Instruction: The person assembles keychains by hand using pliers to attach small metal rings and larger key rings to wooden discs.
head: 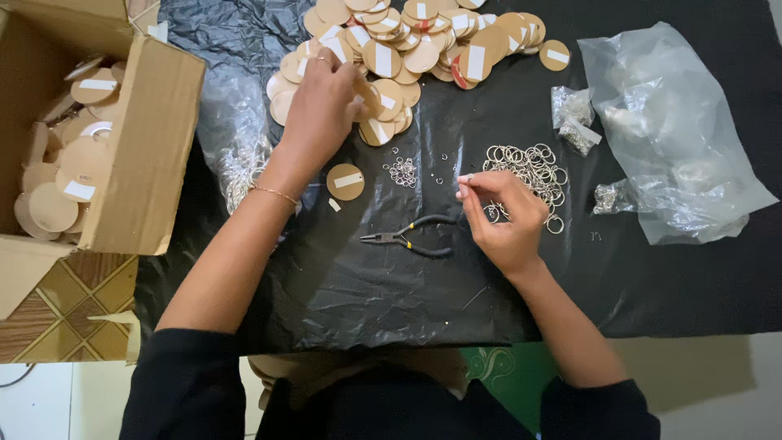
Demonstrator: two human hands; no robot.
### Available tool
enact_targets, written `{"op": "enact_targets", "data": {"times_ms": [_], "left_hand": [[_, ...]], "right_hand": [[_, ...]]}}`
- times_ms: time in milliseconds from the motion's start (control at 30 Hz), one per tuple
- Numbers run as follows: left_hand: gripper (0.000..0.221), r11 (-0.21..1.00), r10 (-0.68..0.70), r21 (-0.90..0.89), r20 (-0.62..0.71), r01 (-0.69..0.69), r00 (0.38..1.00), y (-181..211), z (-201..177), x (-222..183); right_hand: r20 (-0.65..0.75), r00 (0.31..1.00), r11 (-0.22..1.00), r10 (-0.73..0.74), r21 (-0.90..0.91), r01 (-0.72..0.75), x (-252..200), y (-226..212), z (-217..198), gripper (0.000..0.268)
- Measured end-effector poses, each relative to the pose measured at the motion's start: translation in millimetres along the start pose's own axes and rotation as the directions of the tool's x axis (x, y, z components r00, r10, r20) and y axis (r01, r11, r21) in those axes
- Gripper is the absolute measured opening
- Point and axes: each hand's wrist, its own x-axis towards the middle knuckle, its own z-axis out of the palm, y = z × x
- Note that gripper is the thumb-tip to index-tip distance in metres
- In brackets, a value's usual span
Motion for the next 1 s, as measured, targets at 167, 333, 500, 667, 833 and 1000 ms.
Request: {"op": "enact_targets", "data": {"times_ms": [167,333,500,667,833,1000], "left_hand": [[0.018,0.982,-0.091,-0.168,-0.005,0.089,0.996,-9,-6,-4],[0.013,0.932,-0.144,-0.335,0.007,0.138,0.99,-10,-19,-8],[0.011,0.945,-0.145,-0.31,-0.104,0.107,0.984,-8,-22,-14],[0.019,0.608,-0.355,-0.771,-0.051,0.189,0.934,54,-32,-45],[0.03,0.188,-0.414,-0.948,0.16,0.257,0.896,70,-2,-78],[0.022,0.09,-0.461,-0.924,0.293,0.372,0.838,80,-2,-90]], "right_hand": [[0.005,1.0,1.0,-0.014,-0.023,0.014,0,1,1,0.008],[0.018,1.0,1.0,-0.008,-0.003,0.008,-2,1,3,0.007],[0.039,0.999,1.0,0.028,0.007,-0.028,-3,2,1,0.012],[-0.074,0.997,0.998,-0.023,0.054,0.027,-2,6,6,0.008],[-0.078,0.99,0.929,0.117,0.361,-0.082,-8,0,13,0.01],[-0.003,0.98,0.827,0.2,0.536,-0.168,-12,-13,20,0.01]]}}
